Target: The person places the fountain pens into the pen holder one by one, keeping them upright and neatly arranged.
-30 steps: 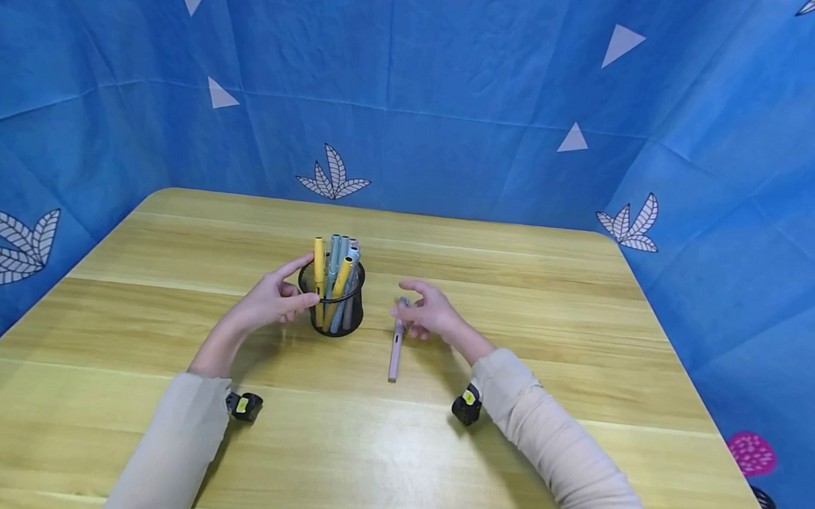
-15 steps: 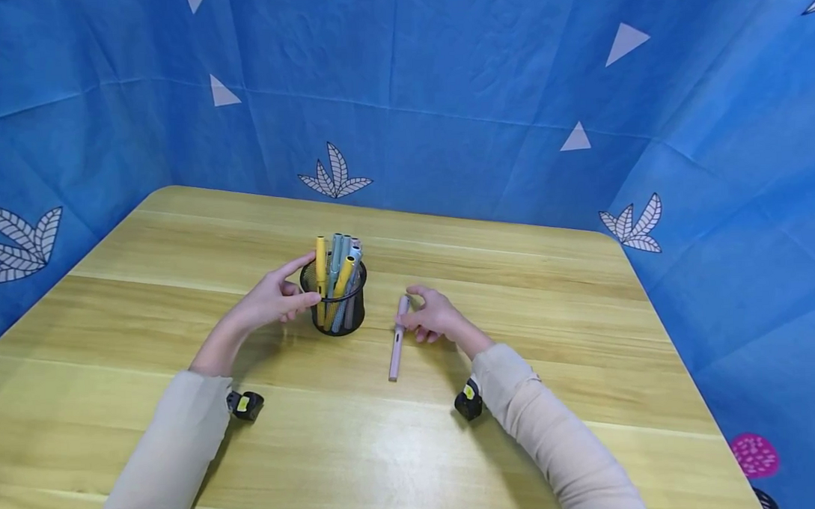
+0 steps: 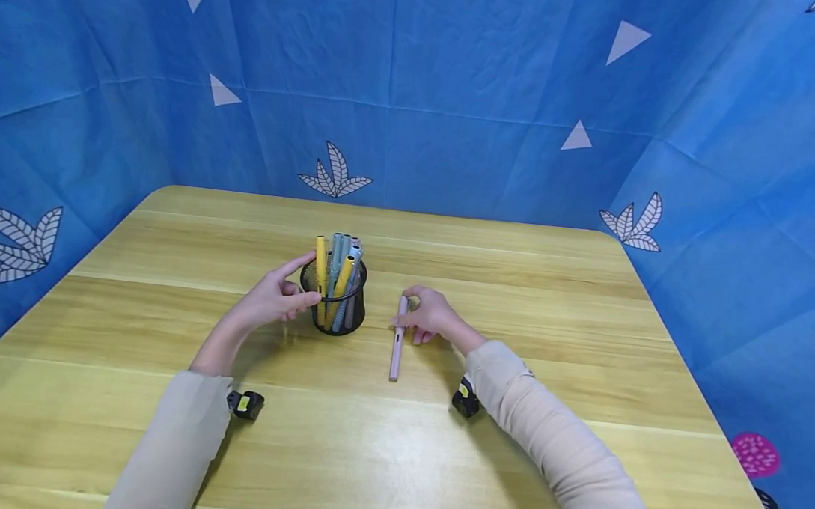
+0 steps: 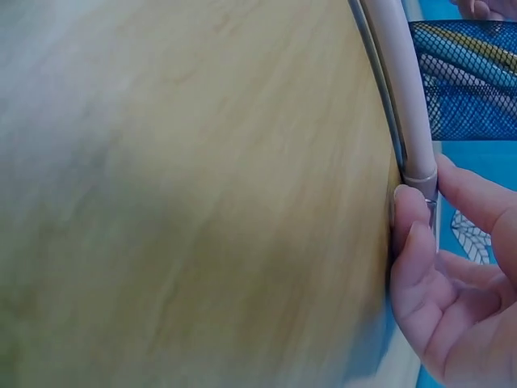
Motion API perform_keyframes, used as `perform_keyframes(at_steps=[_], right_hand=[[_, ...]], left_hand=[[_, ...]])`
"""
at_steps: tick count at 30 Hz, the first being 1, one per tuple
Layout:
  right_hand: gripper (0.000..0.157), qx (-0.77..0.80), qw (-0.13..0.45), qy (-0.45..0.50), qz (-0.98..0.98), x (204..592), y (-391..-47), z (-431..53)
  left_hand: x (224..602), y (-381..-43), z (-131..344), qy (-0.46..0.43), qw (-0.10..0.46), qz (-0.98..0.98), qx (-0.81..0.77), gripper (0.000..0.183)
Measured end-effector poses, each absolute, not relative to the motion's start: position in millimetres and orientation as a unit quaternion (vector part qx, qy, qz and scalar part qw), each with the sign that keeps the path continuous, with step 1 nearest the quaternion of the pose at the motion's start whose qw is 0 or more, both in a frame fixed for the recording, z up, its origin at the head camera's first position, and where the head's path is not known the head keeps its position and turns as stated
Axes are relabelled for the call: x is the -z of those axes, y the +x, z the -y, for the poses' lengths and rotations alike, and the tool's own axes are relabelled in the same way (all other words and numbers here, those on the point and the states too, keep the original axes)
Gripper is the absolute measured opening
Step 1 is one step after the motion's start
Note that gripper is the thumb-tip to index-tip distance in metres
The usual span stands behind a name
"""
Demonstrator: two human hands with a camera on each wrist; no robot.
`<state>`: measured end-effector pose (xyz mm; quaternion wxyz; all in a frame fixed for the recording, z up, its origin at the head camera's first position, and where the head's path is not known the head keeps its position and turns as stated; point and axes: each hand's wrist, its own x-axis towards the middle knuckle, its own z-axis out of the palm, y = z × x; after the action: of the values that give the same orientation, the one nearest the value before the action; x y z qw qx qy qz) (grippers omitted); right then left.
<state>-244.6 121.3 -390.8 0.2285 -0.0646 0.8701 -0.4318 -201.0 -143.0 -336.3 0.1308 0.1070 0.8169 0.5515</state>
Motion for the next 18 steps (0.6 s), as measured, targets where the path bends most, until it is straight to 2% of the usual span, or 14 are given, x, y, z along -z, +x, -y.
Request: perform_keyframes(at_steps=[4, 13, 18], right_hand=[[0.063, 0.442, 0.24, -0.063, -0.862, 388.9, -244.9, -119.0], [0.056, 0.488, 0.265, -0.04, -0.831, 388.5, -245.7, -117.3], [0.055, 0.504, 0.256, -0.026, -0.825, 386.3, -245.4, -115.9]], left_hand=[[336.6, -202.1, 143.4, 0.104, 0.132, -0.817, -0.551, 0.073], [361.9, -218.4, 149.2, 0.103, 0.129, -0.811, -0.561, 0.075], [363.4, -218.6, 150.4, 0.109, 0.126, -0.809, -0.563, 0.076]])
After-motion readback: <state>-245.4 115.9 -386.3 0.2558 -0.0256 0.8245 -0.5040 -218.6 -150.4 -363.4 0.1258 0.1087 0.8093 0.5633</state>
